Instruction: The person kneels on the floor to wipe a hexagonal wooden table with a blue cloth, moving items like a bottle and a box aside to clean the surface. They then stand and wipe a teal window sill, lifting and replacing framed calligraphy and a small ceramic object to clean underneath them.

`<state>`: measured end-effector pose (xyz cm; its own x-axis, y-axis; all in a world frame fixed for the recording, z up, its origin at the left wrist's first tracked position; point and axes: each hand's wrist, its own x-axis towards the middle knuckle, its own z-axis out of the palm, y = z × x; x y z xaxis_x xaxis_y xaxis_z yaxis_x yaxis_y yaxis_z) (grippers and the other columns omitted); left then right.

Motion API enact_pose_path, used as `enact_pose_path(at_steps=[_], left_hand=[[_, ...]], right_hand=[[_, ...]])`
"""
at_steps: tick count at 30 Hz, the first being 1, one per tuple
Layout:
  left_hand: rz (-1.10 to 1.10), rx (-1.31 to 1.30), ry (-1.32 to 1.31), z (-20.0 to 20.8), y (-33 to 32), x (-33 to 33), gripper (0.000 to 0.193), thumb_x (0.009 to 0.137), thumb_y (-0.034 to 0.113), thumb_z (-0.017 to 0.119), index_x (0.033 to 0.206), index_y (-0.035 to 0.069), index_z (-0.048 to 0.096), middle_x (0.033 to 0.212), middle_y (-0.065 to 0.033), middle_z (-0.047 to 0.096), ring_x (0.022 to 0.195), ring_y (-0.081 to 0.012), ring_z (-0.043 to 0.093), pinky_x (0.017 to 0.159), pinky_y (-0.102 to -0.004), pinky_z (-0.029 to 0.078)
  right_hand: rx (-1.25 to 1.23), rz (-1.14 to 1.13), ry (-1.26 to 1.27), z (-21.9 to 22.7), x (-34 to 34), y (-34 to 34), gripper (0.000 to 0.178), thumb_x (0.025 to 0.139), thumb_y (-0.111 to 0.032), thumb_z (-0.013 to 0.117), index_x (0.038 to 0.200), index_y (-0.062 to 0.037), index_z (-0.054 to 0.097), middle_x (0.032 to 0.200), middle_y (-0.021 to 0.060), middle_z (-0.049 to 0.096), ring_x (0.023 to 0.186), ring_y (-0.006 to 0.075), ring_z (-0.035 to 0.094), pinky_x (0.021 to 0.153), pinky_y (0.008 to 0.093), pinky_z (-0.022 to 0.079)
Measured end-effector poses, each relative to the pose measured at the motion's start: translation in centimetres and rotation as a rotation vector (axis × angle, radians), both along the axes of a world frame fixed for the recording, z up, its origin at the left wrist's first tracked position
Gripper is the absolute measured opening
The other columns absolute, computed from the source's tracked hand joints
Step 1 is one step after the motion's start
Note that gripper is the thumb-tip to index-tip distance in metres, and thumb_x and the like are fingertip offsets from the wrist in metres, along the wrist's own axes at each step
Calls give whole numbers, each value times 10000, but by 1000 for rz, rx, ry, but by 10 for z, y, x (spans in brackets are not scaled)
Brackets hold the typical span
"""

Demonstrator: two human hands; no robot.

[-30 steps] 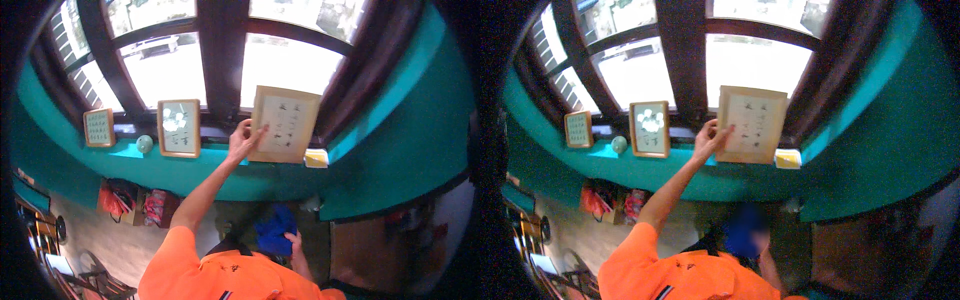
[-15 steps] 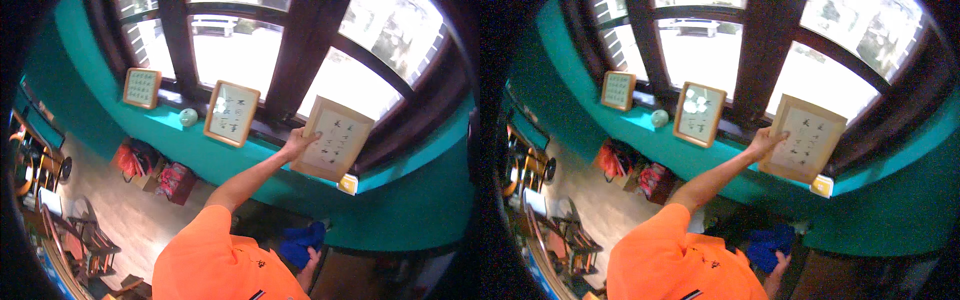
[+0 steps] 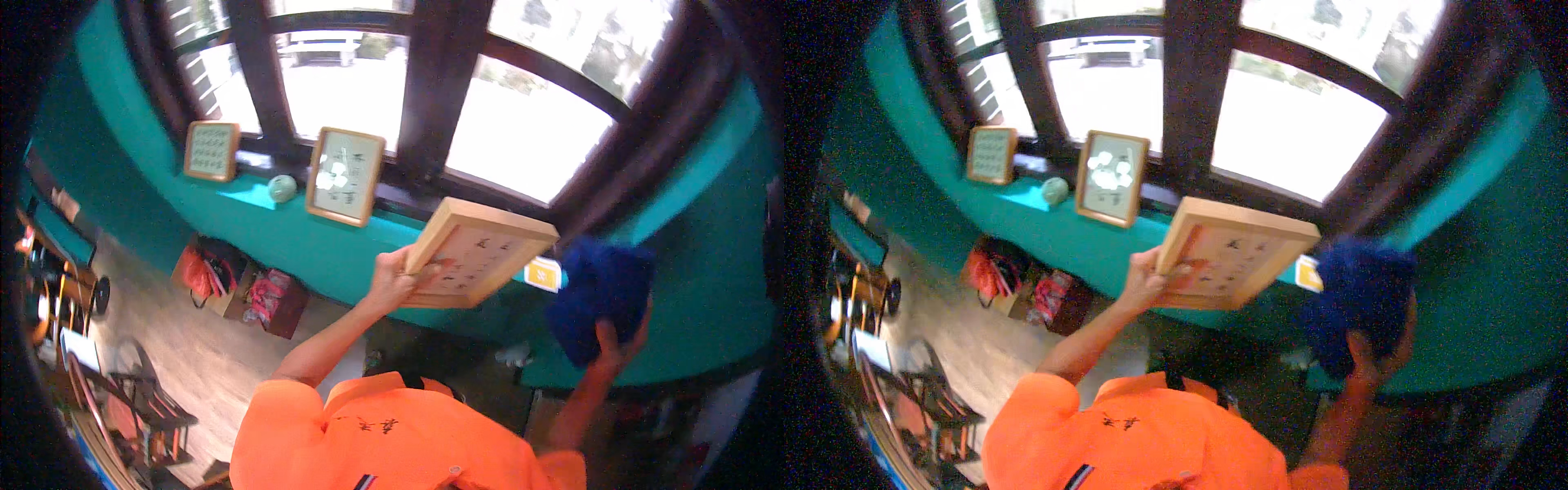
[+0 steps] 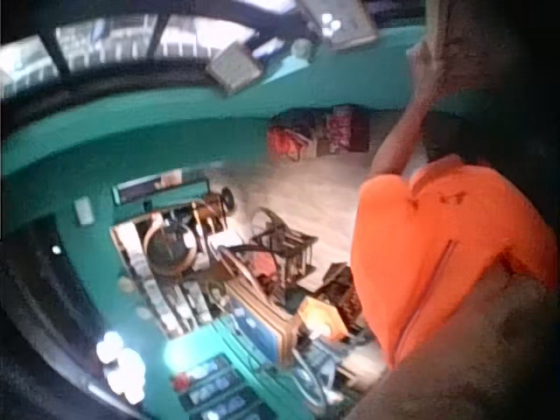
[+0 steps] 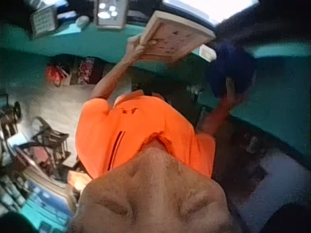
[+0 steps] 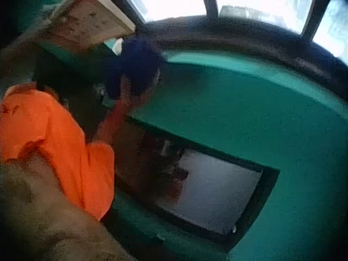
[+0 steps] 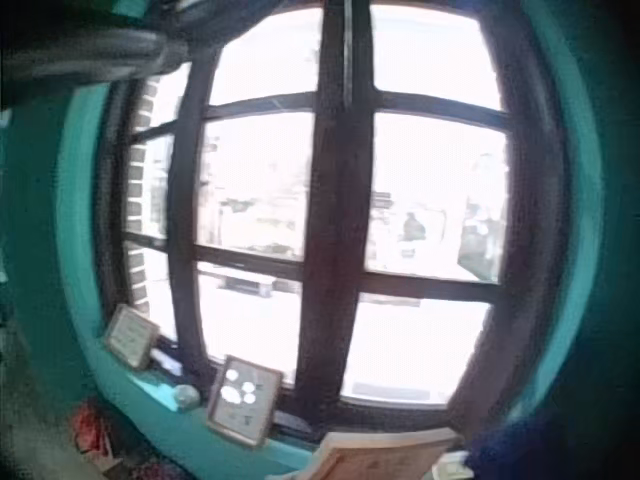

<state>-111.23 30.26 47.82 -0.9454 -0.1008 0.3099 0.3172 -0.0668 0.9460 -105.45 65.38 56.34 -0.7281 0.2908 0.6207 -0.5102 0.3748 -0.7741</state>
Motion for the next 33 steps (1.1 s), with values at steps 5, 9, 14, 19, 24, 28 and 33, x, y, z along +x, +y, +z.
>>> enact_pose_path(at_steps=[5, 9, 14, 19, 24, 28, 33], left_hand=[[41, -414, 43, -6, 0, 22, 346, 775, 303, 819, 860, 23, 635, 663, -142, 568, 577, -159, 538, 568, -308, 465], [75, -460, 18, -5, -11, 51, 353, 745, 323, 839, 834, 38, 650, 659, -135, 590, 552, -197, 545, 551, -304, 460], [53, -299, -259, -15, -52, 77, 275, 783, 226, 808, 889, 6, 680, 662, 24, 621, 611, -79, 548, 552, -271, 458], [299, -78, -389, -29, -86, 109, 240, 820, 179, 762, 941, -4, 663, 746, 32, 620, 626, -80, 542, 555, -255, 456], [408, 64, -378, -43, -94, 123, 207, 828, 153, 731, 921, -8, 640, 761, -4, 613, 535, -65, 523, 424, -243, 407], [376, -59, -442, -55, -104, 123, 208, 836, 177, 724, 909, 2, 637, 717, 5, 596, 541, -68, 526, 416, -261, 397], [430, -95, -318, -36, -95, 128, 160, 842, 140, 696, 894, 0, 640, 690, 30, 581, 566, -54, 521, 460, -239, 397]], right_hand=[[595, 507, 120, 71, -45, -115, 604, 689, -79, 735, 1272, -63, 581, 1245, 174, 612, 1160, 371, 580, 1024, 447, 438], [664, 475, 46, 39, -40, -122, 582, 622, -5, 701, 1193, -99, 640, 1152, 147, 642, 1088, 356, 608, 984, 422, 466], [342, 452, -268, -16, -66, -75, 546, 649, 40, 636, 1183, -72, 642, 1146, 125, 664, 1067, 273, 636, 965, 369, 478], [110, 272, -193, 3, -113, -88, 527, 694, 68, 614, 1204, -66, 632, 1136, 104, 674, 1051, 230, 637, 959, 343, 473], [718, 174, 32, -26, -180, -161, 484, 694, -41, 687, 1163, -154, 645, 1134, 85, 649, 1044, 332, 606, 898, 411, 505], [984, 195, -138, -110, -229, -182, 440, 732, -177, 691, 1169, -172, 638, 1176, 55, 606, 1088, 300, 557, 874, 437, 518], [1050, 258, -232, -101, -244, -170, 383, 782, -212, 633, 1161, -161, 646, 1144, 66, 625, 1060, 312, 593, 870, 448, 528]])
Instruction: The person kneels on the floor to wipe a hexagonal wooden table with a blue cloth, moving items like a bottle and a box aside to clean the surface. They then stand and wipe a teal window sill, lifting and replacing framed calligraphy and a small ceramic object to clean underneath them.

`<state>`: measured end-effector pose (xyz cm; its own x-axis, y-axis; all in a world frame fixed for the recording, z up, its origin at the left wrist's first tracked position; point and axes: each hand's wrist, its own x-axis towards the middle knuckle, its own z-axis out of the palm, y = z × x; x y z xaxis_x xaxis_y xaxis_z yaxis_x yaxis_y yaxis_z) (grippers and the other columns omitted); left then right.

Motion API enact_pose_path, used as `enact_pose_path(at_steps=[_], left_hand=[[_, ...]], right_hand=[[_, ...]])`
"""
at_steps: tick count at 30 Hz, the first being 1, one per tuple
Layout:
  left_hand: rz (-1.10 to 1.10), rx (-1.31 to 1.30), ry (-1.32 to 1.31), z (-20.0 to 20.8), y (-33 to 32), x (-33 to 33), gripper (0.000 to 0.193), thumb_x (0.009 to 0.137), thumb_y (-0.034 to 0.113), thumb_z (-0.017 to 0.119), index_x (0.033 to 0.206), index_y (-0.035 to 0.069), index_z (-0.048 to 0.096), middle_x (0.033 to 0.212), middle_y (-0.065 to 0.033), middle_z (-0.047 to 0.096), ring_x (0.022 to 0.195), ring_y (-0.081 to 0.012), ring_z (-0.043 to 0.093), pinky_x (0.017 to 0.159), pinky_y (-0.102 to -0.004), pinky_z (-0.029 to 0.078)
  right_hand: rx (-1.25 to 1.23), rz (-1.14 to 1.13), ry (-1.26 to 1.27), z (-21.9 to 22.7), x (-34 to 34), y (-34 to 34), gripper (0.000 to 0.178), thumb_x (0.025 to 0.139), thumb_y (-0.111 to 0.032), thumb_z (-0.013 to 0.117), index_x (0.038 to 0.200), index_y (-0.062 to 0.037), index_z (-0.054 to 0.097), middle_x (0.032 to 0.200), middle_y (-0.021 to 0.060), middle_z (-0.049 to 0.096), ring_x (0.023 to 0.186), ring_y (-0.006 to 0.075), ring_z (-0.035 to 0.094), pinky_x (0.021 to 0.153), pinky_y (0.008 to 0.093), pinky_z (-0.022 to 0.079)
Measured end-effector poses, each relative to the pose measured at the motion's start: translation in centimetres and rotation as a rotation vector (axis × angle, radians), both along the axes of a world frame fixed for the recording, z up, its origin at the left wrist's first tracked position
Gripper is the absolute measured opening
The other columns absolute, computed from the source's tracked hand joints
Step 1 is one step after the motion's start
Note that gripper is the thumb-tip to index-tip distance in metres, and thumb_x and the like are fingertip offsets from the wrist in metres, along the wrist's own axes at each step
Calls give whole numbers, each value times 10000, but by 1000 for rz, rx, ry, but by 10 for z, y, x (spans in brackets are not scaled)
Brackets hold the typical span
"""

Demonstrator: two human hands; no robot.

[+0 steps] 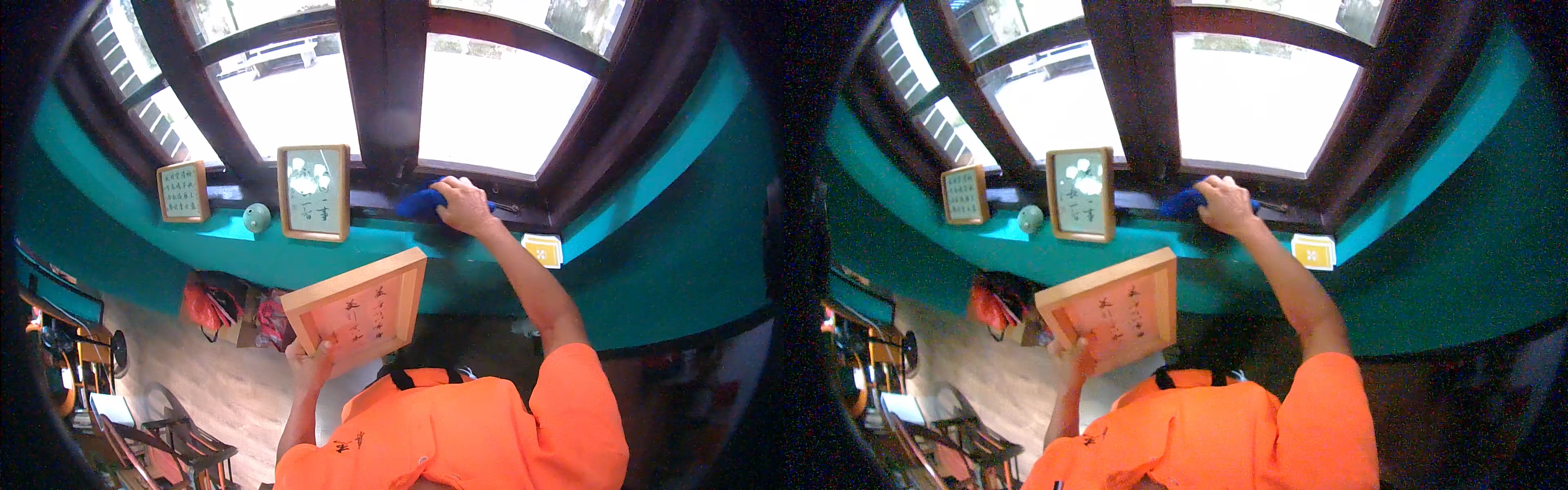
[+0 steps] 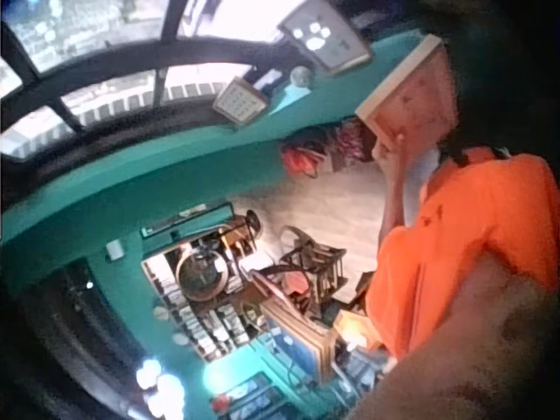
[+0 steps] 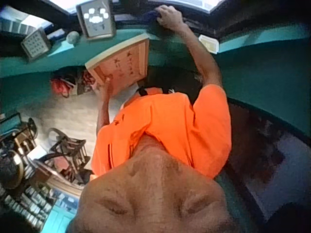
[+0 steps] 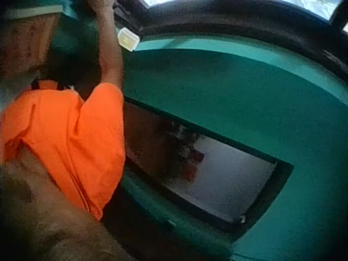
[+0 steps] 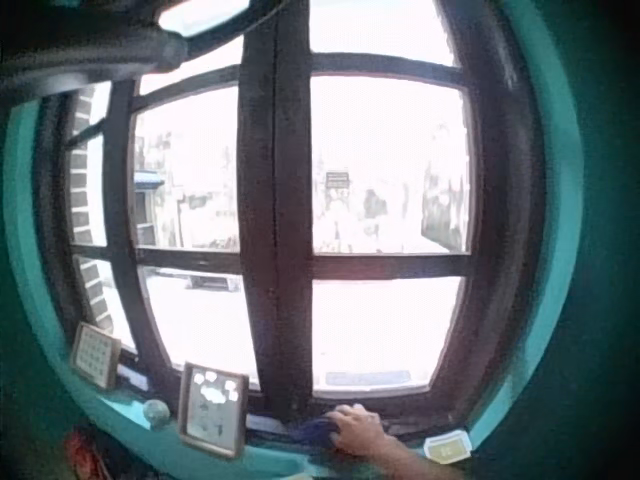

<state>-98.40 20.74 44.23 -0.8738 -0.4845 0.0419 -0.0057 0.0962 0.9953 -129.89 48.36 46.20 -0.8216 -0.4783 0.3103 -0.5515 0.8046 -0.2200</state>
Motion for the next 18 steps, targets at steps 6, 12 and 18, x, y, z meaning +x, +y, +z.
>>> enact_pose_path(at_steps=[6, 12, 18], left_hand=[[3, 146, 6, -23, -10, 0, 89, 846, 70, 690, 871, -9, 660, 727, 37, 597, 615, -43, 518, 522, -231, 419], [-34, 124, -102, -19, 1, -11, 127, 831, 51, 702, 940, -13, 682, 775, 24, 636, 678, -50, 540, 596, -243, 449], [-45, -22, -207, -4, 1, -2, 179, 817, 110, 759, 929, -14, 696, 770, 29, 644, 689, -51, 539, 614, -246, 453]], right_hand=[[108, -46, -17, 36, 15, 6, 437, 732, -151, 662, 1167, -153, 628, 1127, 90, 654, 1040, 322, 600, 873, 433, 522], [-60, 347, 58, -2, 10, -60, 498, 728, -101, 671, 1220, -98, 597, 1264, 127, 592, 1225, 312, 506, 1019, 415, 452], [15, 251, 72, -1, 10, -53, 509, 729, -200, 664, 1216, -63, 601, 1271, 79, 607, 1188, 256, 511, 926, 397, 436]])
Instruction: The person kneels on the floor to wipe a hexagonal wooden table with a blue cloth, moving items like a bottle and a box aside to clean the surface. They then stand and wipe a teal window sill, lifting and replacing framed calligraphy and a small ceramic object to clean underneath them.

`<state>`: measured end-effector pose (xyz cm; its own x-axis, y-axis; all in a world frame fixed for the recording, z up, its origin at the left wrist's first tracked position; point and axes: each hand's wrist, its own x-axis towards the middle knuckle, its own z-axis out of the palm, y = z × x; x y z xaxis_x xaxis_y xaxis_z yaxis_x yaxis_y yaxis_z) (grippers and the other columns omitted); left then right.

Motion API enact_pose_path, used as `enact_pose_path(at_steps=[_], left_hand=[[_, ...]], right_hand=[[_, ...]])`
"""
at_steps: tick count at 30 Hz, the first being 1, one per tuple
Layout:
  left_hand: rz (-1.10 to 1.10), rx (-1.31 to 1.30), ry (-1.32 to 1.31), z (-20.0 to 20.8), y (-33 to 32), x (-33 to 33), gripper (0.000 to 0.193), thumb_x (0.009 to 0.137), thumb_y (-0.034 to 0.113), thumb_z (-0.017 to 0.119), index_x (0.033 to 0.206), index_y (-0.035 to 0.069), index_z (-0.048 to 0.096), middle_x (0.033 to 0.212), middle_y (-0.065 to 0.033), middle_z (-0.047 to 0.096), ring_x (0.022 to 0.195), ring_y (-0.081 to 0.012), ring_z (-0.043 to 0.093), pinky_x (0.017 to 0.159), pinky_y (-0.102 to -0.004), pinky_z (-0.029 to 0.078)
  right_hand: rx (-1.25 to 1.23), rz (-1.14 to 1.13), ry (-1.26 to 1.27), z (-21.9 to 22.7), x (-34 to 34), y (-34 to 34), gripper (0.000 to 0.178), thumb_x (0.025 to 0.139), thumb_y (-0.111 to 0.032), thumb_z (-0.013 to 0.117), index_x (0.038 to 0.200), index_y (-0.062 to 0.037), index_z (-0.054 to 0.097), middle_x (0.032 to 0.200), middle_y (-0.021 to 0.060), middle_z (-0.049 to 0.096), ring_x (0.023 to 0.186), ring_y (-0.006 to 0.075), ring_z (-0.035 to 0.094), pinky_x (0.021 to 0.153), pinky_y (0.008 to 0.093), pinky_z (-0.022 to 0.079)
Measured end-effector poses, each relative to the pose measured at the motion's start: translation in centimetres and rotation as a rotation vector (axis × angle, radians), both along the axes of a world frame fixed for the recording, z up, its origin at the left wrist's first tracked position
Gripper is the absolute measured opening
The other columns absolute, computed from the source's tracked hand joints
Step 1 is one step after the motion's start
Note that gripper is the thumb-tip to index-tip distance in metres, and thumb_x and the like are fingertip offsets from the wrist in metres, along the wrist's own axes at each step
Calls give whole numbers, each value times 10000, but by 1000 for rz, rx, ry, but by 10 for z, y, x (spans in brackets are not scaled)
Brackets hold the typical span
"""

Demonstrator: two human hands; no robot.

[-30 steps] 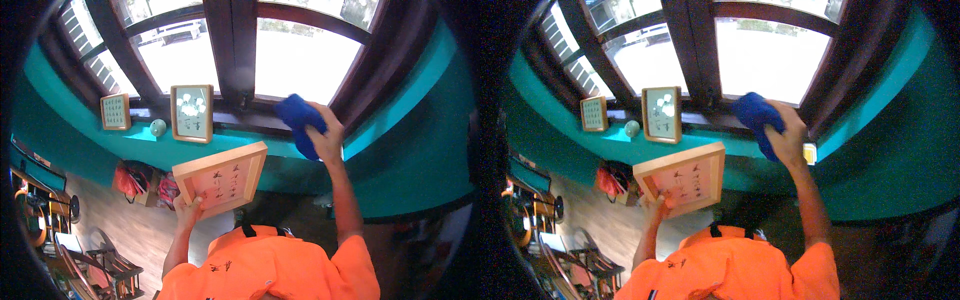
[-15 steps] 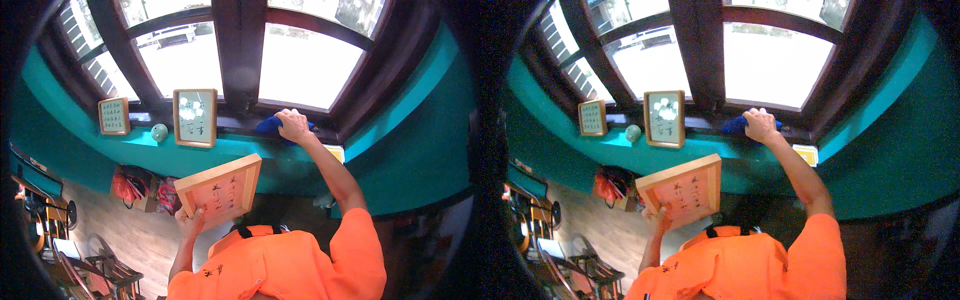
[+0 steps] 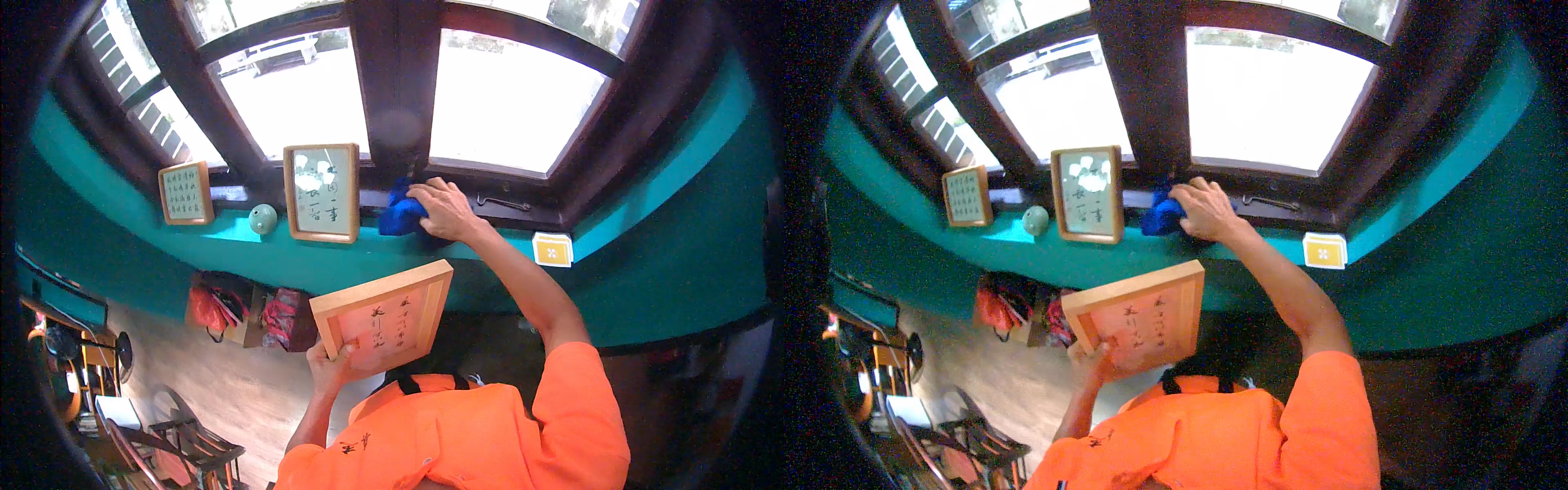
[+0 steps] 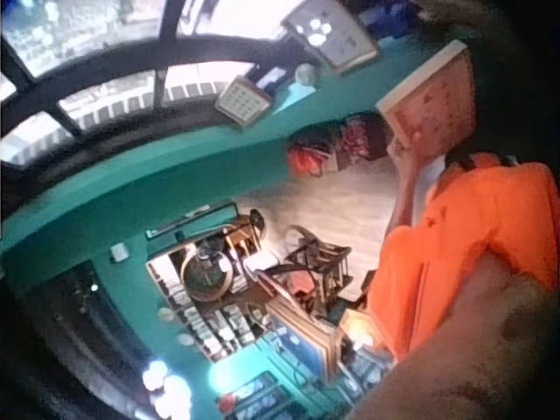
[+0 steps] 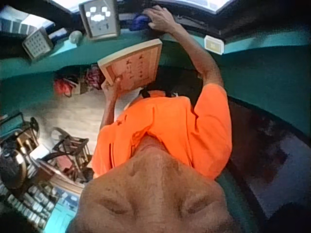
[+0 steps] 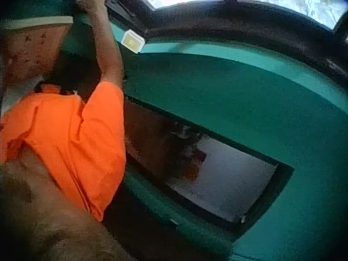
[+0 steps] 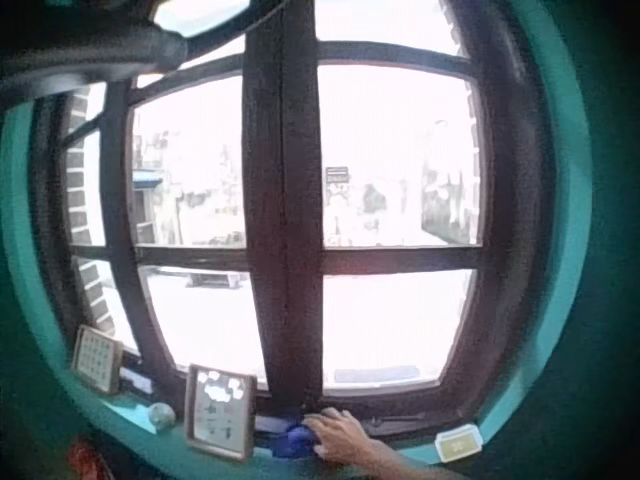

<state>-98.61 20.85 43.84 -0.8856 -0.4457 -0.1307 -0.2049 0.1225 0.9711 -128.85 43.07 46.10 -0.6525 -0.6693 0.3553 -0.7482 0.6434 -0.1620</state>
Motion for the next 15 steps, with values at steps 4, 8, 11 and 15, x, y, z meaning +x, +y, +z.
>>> enact_pose_path(at_steps=[4, 8, 11, 15], left_hand=[[-27, 84, 105, -29, -12, 12, 175, 821, 111, 724, 944, -3, 674, 853, -10, 653, 763, -113, 591, 681, -287, 489], [40, 143, 141, -34, -9, 15, 197, 828, 123, 755, 954, -15, 693, 816, 17, 655, 731, -53, 552, 648, -236, 458], [12, 162, 121, -35, -8, 13, 206, 833, 108, 746, 986, -17, 687, 846, 8, 666, 761, -54, 561, 670, -232, 462], [-28, 176, 25, -21, -2, 4, 208, 835, 113, 746, 986, -19, 688, 844, 12, 666, 768, -54, 562, 682, -234, 466]], right_hand=[[112, -156, -77, 4, 1, 17, 458, 728, -134, 641, 1167, -6, 607, 1229, 143, 611, 1127, 327, 522, 943, 423, 455], [-2, 10, 151, 2, -3, 17, 373, 728, -62, 608, 1090, 28, 620, 1131, 190, 624, 1034, 346, 548, 900, 429, 474], [-133, 112, 260, -9, -3, -2, 435, 692, -41, 636, 1121, 28, 610, 1161, 184, 614, 1043, 329, 544, 930, 429, 453], [16, 0, 48, -2, -4, -12, 451, 719, -112, 654, 1147, 19, 598, 1215, 160, 594, 1100, 319, 518, 931, 421, 451]])
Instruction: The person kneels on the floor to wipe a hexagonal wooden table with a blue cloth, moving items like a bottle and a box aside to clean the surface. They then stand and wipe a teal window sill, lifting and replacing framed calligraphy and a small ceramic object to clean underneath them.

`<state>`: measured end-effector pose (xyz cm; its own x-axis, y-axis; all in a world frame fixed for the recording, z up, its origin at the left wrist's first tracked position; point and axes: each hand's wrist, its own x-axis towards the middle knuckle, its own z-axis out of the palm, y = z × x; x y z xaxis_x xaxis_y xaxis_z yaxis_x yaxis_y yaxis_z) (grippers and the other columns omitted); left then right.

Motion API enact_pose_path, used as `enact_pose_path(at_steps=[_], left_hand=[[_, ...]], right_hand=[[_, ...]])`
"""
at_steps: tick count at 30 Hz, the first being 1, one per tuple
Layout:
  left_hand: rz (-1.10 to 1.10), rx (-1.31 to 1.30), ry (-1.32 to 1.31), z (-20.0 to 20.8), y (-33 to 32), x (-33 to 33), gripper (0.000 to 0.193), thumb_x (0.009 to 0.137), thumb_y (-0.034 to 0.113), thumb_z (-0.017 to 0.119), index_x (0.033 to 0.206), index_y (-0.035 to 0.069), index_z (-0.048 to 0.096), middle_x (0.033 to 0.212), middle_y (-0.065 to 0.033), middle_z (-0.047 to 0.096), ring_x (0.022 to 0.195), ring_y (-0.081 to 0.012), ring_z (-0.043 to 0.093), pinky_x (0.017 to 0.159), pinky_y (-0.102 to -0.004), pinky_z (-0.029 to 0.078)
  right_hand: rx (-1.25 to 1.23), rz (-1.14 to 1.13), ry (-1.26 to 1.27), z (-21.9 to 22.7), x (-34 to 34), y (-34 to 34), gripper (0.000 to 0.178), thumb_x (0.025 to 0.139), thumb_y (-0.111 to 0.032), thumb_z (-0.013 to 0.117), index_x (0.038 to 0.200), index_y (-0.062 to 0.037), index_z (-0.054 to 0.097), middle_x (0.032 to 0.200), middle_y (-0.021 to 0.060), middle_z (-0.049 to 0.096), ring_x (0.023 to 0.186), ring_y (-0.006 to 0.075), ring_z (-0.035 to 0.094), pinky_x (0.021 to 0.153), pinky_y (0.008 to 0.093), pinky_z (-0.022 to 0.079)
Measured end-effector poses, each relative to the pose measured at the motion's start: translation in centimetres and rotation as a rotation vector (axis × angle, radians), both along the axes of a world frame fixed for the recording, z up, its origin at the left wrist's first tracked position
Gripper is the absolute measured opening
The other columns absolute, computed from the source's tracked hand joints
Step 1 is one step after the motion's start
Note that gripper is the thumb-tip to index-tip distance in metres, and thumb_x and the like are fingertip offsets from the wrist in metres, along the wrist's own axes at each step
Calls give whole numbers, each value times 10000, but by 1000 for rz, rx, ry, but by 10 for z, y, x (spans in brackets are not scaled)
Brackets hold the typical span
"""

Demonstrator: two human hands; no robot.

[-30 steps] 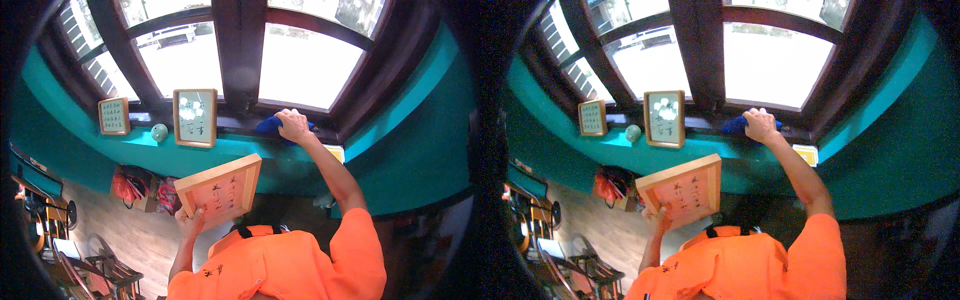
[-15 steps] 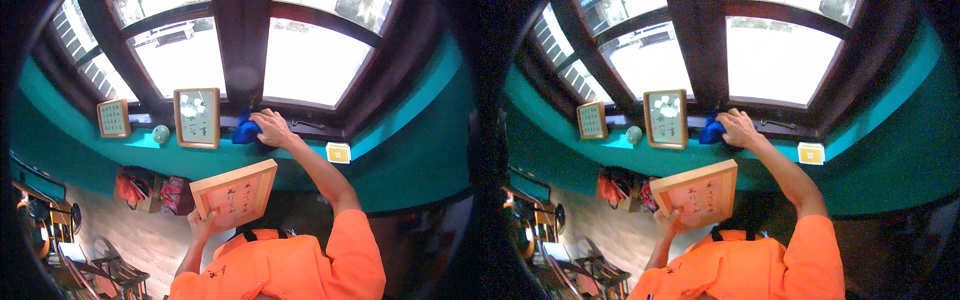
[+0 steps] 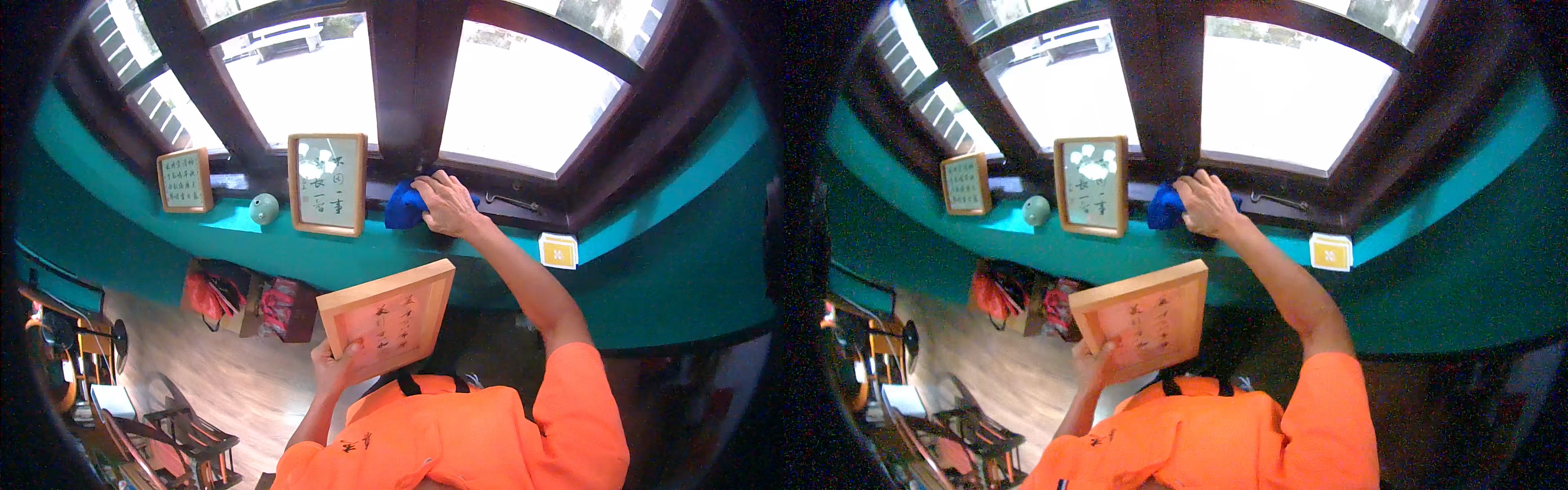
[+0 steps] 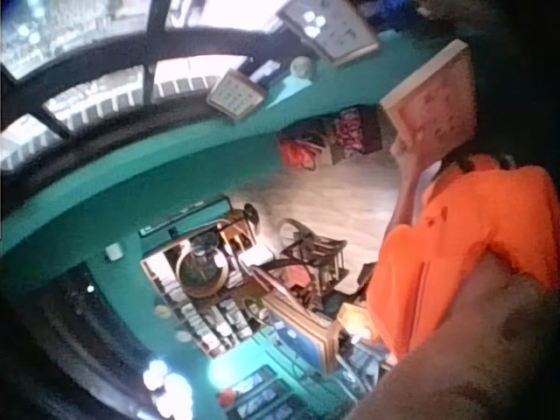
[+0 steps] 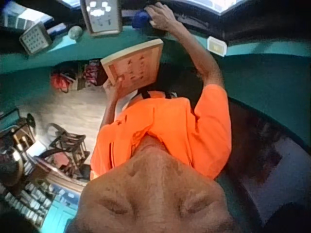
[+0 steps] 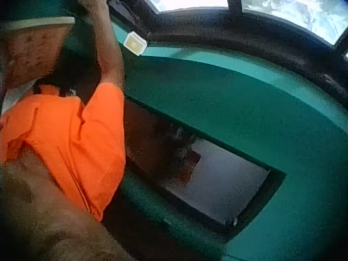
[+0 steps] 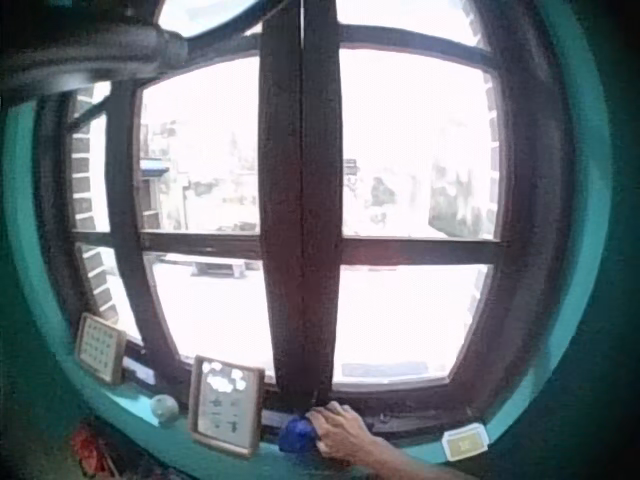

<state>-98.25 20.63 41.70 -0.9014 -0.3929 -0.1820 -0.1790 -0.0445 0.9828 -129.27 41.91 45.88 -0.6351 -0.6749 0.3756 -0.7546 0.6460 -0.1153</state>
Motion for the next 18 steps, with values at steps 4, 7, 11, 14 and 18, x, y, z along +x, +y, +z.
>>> enact_pose_path(at_steps=[4, 7, 11, 14, 18], left_hand=[[-46, -42, 75, -3, 2, 1, 201, 827, 111, 749, 969, -21, 695, 835, 17, 671, 766, -55, 570, 682, -242, 472], [-36, -76, 118, -10, -1, 9, 194, 821, 102, 749, 962, -21, 701, 832, 17, 675, 762, -53, 572, 684, -243, 474], [31, -39, 115, -29, -5, 20, 183, 820, 110, 751, 943, -17, 705, 820, 15, 670, 752, -50, 567, 673, -245, 472], [42, 18, 82, -13, 4, 13, 157, 820, 104, 746, 916, -12, 703, 810, 19, 663, 743, -51, 564, 663, -249, 472], [-17, -10, 81, -17, 10, 1, 115, 817, 74, 729, 888, -8, 692, 803, 29, 654, 741, -54, 562, 657, -253, 470]], right_hand=[[65, -121, -39, 1, 1, 16, 405, 737, -132, 638, 1112, 17, 602, 1191, 159, 601, 1120, 325, 517, 938, 428, 448], [315, -301, -181, 32, 2, 26, 400, 716, -122, 640, 1099, -10, 648, 1098, 147, 663, 1031, 320, 593, 862, 437, 517], [4, -110, 43, 36, 8, 36, 438, 682, -82, 660, 1116, -34, 631, 1115, 137, 653, 1045, 320, 585, 896, 434, 510], [-156, 57, 88, 20, 6, 15, 491, 674, -83, 663, 1159, -41, 600, 1203, 139, 617, 1129, 327, 536, 985, 434, 446], [-1, -75, -60, -8, 0, -3, 530, 715, -183, 642, 1222, -37, 597, 1207, 123, 624, 1131, 315, 501, 921, 408, 419]])
